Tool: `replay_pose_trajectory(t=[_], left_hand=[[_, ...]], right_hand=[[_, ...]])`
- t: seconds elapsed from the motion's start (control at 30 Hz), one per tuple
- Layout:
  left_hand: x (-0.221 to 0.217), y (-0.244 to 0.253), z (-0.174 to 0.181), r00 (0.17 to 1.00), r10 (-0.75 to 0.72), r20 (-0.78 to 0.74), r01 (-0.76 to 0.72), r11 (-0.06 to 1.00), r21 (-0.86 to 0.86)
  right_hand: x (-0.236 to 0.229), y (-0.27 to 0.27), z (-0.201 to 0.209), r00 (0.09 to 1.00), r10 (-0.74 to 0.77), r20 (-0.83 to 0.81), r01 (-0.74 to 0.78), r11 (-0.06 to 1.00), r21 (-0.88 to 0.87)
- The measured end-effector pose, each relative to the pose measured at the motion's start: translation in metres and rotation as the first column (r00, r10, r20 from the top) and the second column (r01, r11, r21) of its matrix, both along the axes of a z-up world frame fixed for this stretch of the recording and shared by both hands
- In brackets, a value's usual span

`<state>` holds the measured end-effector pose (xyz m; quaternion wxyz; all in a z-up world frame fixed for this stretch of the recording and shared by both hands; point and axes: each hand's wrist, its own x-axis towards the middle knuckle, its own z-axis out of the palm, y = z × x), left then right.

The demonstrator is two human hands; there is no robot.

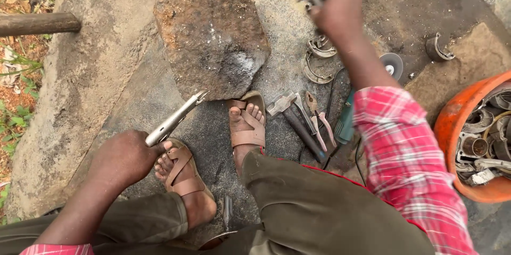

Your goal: Cleaning and servicing motorcycle brake shoe components using an angle grinder and locking pliers.

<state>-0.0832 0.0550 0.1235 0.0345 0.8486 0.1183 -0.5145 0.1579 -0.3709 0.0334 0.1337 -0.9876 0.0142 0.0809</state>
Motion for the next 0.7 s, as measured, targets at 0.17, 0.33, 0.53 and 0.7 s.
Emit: replay_pose_trajectory(t=[0.17, 0.33, 0.53, 0.7], left_hand=[[0.008, -0.012, -0.001, 0.995, -0.069, -0.067, 0.064, 0.995, -0.071], [0.001, -0.020, -0.010, 0.996, -0.059, -0.067, 0.053, 0.995, -0.084], [0.007, -0.042, 0.018, 0.983, 0.181, 0.014, -0.172, 0.952, -0.252], [0.015, -0.062, 0.054, 0.937, 0.306, 0.170, -0.239, 0.914, -0.327]], right_hand=[[0.022, -0.134, 0.003, 0.958, 0.041, 0.282, 0.045, 0.956, -0.291], [0.009, -0.099, -0.055, 0.966, -0.224, -0.129, 0.235, 0.969, 0.077], [-0.010, -0.052, -0.101, 0.949, -0.300, -0.091, 0.302, 0.953, 0.006], [-0.049, -0.020, -0.022, 0.970, -0.225, -0.088, 0.240, 0.937, 0.254]])
